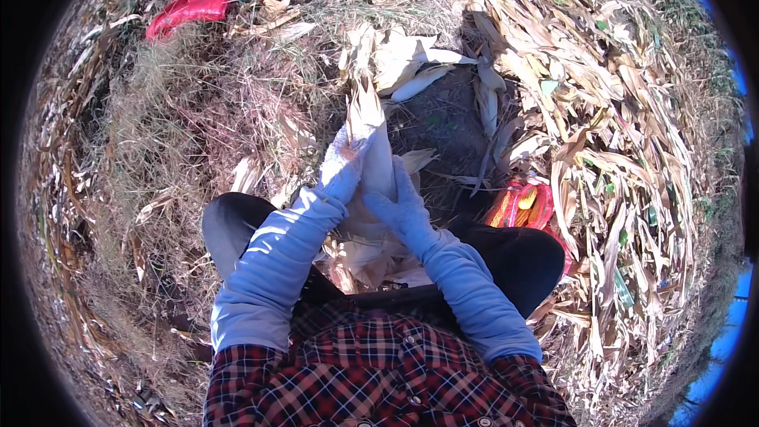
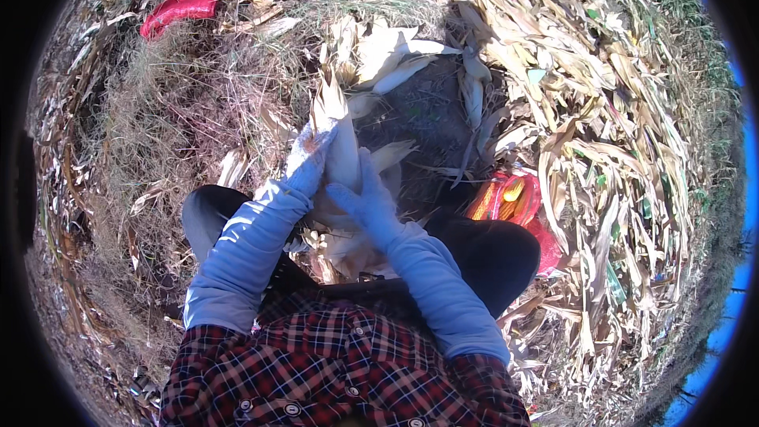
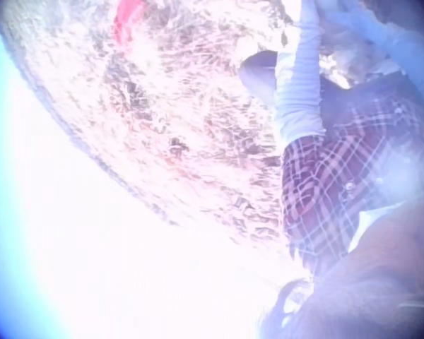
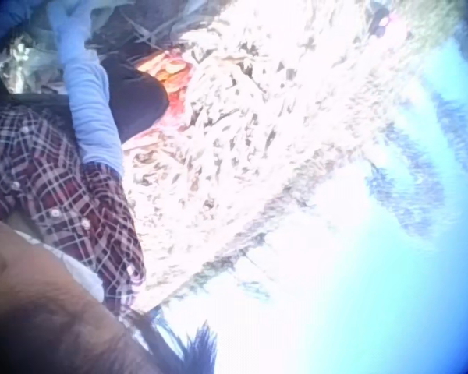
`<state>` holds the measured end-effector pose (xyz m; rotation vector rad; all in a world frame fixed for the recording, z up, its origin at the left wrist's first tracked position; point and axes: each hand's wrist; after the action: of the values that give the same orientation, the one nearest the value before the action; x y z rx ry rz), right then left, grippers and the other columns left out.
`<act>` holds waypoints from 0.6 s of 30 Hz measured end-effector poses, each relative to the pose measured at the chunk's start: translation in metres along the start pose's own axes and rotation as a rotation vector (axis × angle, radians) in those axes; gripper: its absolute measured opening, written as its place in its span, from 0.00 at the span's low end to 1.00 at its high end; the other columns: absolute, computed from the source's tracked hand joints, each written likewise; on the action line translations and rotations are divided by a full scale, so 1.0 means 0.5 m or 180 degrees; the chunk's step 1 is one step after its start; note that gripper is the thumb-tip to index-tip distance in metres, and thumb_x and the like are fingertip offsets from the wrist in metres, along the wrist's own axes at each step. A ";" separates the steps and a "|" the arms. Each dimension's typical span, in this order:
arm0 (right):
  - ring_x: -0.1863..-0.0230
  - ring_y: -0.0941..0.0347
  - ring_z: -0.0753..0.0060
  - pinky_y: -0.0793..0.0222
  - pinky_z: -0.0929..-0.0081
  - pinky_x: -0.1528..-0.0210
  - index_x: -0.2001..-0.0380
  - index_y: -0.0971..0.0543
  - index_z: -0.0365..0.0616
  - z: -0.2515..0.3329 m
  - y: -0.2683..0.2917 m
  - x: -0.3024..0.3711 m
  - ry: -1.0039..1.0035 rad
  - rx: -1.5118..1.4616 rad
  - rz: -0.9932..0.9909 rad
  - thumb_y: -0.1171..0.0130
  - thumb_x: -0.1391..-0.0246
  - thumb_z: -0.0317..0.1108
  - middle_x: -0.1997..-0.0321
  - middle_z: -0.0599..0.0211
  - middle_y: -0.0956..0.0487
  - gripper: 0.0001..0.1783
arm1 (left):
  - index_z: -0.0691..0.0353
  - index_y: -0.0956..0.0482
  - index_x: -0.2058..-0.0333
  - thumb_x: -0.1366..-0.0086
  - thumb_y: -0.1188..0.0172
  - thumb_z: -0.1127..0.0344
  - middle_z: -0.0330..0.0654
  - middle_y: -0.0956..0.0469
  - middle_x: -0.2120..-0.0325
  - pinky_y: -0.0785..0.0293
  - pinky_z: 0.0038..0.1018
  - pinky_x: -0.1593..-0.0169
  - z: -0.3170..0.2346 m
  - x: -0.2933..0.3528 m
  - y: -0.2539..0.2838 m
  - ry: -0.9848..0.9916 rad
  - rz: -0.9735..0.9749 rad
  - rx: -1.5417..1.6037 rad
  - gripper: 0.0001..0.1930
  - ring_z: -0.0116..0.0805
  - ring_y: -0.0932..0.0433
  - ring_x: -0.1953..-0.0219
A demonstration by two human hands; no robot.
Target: The person sits on the ground and repeatedly shucks corn cobs by hand, removing the husks and silk. Each shucked cob is placed into a red mesh bag beside them.
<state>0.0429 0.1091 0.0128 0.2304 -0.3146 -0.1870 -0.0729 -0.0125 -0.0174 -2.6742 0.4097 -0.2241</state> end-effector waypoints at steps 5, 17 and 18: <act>0.29 0.34 0.63 0.36 0.67 0.30 0.26 0.38 0.44 0.004 0.033 -0.019 -0.0129 -0.1075 0.0245 0.42 0.29 0.39 0.26 0.57 0.34 0.33 | 0.65 0.26 0.39 0.24 0.44 0.63 0.44 0.17 0.52 0.23 0.28 0.50 0.030 -0.004 0.032 -0.0451 0.0086 -0.1722 0.19 0.31 0.20 0.53; 0.51 0.22 0.75 0.26 0.75 0.47 0.43 0.24 0.42 0.020 0.083 -0.049 -0.0214 -0.2658 -0.0484 0.39 0.31 0.37 0.49 0.67 0.19 0.18 | 0.65 0.40 0.29 0.22 0.54 0.73 0.51 0.31 0.35 0.28 0.32 0.31 0.026 0.068 -0.069 0.1478 0.0621 0.1442 0.25 0.37 0.25 0.38; 0.51 0.22 0.75 0.26 0.75 0.47 0.43 0.23 0.42 0.019 0.086 -0.050 -0.0171 -0.2688 -0.0537 0.39 0.31 0.37 0.49 0.67 0.19 0.18 | 0.65 0.40 0.29 0.23 0.55 0.74 0.51 0.31 0.35 0.28 0.33 0.31 -0.009 0.066 -0.088 0.1678 0.0520 0.1515 0.25 0.37 0.25 0.38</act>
<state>0.0229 0.1538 0.0253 -0.5865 -0.2460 -0.4744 -0.0319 0.0135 0.0089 -2.0778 0.6365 -0.8664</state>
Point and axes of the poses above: each hand's wrist, its own x-axis away from the middle knuckle, its own y-axis out of the back of the hand, z = x × y
